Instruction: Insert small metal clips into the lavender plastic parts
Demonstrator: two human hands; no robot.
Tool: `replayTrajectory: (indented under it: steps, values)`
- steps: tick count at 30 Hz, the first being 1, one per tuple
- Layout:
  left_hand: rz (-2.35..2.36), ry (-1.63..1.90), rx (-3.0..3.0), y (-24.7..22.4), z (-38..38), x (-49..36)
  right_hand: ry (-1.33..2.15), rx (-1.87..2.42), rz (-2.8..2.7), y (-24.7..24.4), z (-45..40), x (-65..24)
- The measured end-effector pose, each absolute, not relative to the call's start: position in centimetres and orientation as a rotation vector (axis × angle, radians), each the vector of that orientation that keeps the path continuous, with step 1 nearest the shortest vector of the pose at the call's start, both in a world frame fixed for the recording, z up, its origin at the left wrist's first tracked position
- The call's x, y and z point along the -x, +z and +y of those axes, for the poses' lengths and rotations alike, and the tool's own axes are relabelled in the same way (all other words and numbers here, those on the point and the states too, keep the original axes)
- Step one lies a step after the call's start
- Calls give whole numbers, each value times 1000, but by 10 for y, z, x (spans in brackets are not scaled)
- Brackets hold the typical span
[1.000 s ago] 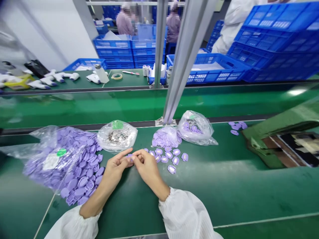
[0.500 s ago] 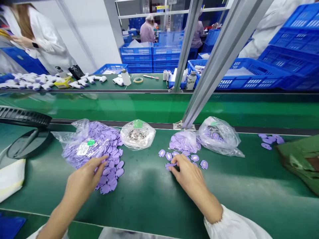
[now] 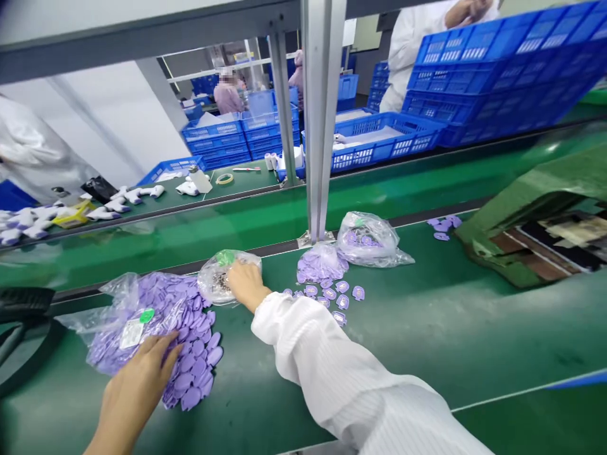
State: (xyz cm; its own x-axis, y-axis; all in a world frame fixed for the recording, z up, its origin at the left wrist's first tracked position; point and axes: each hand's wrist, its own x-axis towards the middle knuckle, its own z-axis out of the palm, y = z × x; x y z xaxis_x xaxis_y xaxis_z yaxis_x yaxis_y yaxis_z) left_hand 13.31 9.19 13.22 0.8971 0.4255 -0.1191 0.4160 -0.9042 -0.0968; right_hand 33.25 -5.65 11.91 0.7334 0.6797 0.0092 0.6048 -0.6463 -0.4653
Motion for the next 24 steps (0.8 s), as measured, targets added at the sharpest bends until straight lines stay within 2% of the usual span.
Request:
replayTrajectory:
  steps: [8, 11, 14, 19, 24]
  values:
    - [-491, -103, 3051, 127, 91, -131, 211, 2310, -852, 109, -91, -338]
    - [-386, -313, 3204, 124, 69, -139, 225, 2220, -832, 113, -98, -343]
    - [-80, -458, 3397, 115, 33, -155, 340, 1948, -696, 117, -107, -340]
    - [360, -408, 3208, 95, -14, -180, 676, 1397, -291, 118, -139, -321]
    - [518, -299, 3097, 87, -13, -180, 748, 1242, -219, 113, -168, -303]
